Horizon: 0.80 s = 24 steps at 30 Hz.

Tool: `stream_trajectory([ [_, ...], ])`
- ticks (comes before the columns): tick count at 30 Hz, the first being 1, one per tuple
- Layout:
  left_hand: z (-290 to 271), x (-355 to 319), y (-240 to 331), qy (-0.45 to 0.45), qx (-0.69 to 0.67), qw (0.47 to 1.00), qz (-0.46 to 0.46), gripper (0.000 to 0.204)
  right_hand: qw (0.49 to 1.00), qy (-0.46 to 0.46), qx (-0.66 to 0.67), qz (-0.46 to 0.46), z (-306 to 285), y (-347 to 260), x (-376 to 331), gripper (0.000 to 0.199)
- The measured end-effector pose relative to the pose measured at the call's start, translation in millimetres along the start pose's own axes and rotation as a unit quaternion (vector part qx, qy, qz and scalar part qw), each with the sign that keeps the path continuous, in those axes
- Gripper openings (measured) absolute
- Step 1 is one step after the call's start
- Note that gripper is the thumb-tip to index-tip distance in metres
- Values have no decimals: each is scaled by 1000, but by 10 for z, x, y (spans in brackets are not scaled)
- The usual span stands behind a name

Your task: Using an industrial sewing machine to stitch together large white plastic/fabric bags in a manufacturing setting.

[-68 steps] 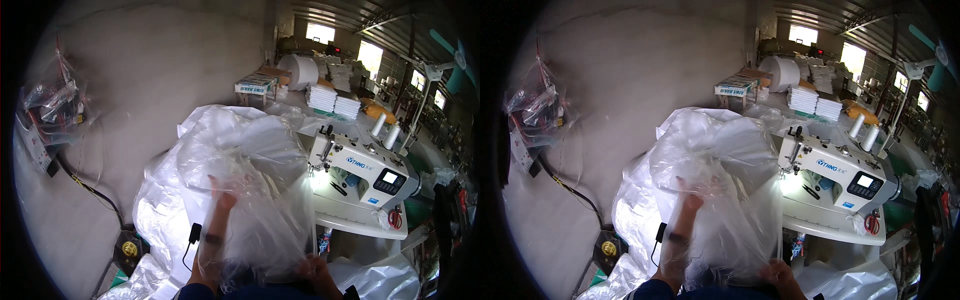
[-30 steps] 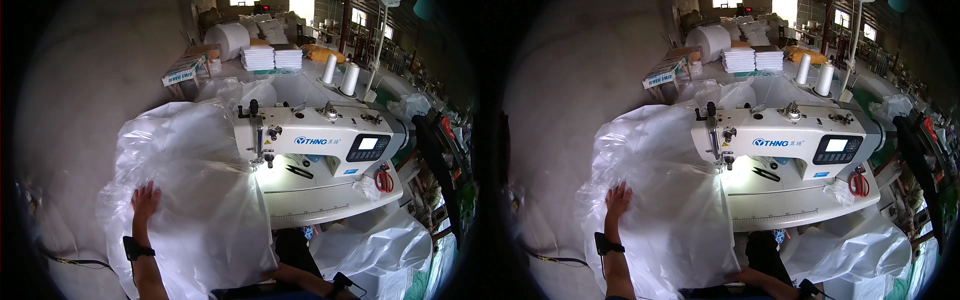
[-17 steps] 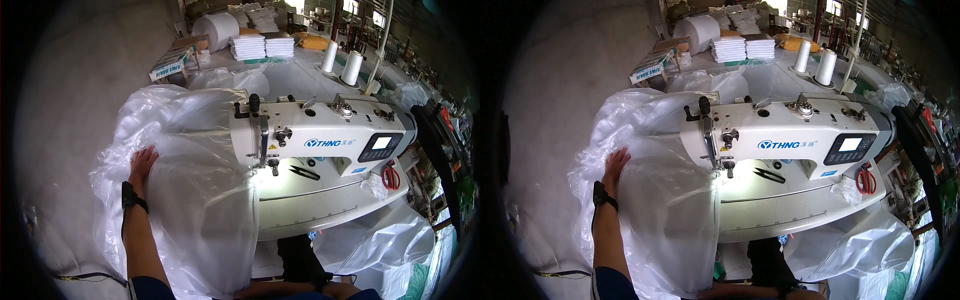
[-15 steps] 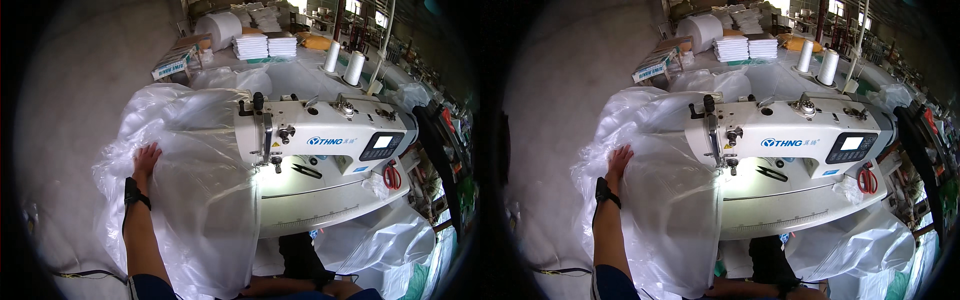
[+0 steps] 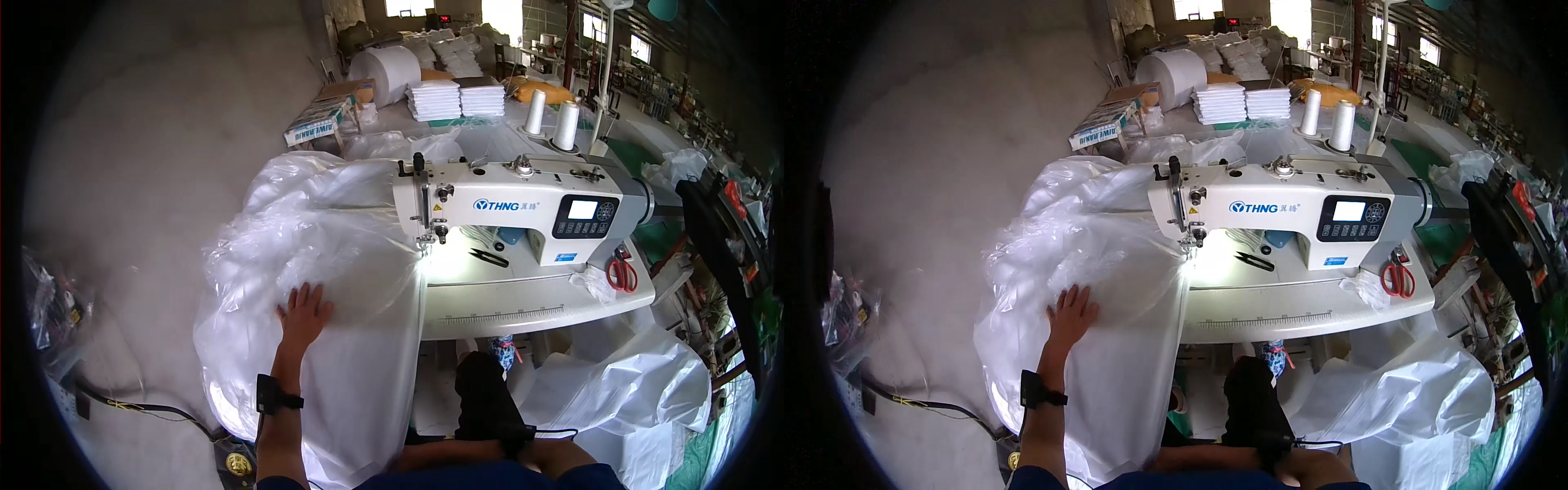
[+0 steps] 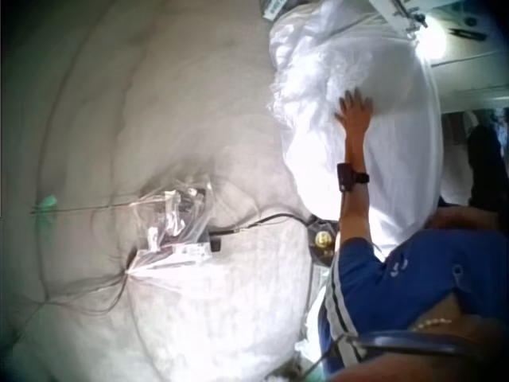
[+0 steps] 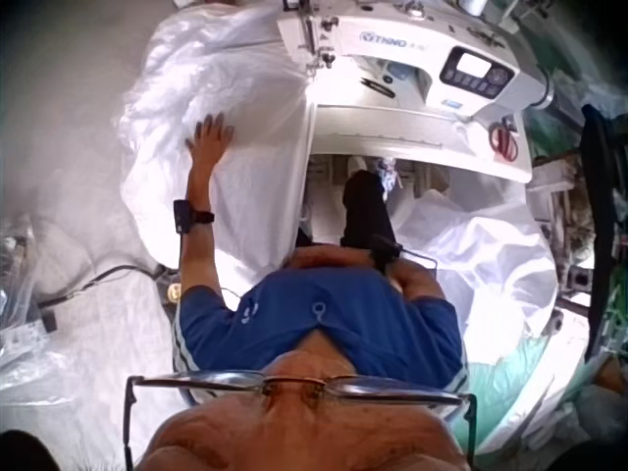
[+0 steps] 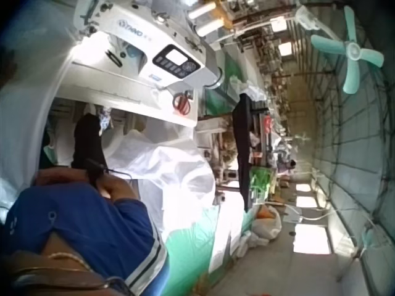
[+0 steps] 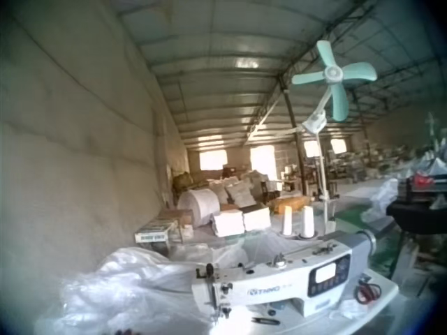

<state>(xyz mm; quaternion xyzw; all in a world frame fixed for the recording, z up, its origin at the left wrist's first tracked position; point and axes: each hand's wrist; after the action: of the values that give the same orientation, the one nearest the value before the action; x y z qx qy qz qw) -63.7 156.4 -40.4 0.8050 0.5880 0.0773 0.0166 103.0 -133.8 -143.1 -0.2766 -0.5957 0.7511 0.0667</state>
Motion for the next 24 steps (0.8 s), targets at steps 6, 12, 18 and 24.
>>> stream_trajectory([
  [6,-229,-684,244,37,-85,991,94,47,966,130,225,13,-85,-161,-461,66],
  [12,92,-1177,776,103,65,991,61,21,813,564,109,-92,-514,-111,-105,44],
  [18,123,-1649,995,-40,-147,980,128,16,790,603,33,-104,-648,115,-2,22],
  [24,-83,-1981,1319,-24,-164,968,187,18,791,570,108,-196,-492,23,-137,17],
])
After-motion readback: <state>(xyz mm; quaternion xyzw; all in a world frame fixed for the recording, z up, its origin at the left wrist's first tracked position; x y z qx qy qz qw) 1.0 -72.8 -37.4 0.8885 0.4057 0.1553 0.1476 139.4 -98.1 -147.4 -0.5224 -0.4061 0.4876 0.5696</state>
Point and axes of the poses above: each hand's wrist, its own x-axis towards the middle knuckle, its own z-axis out of the palm, y = z × x, and after that the axes turned 3 degrees about -y, right-handed
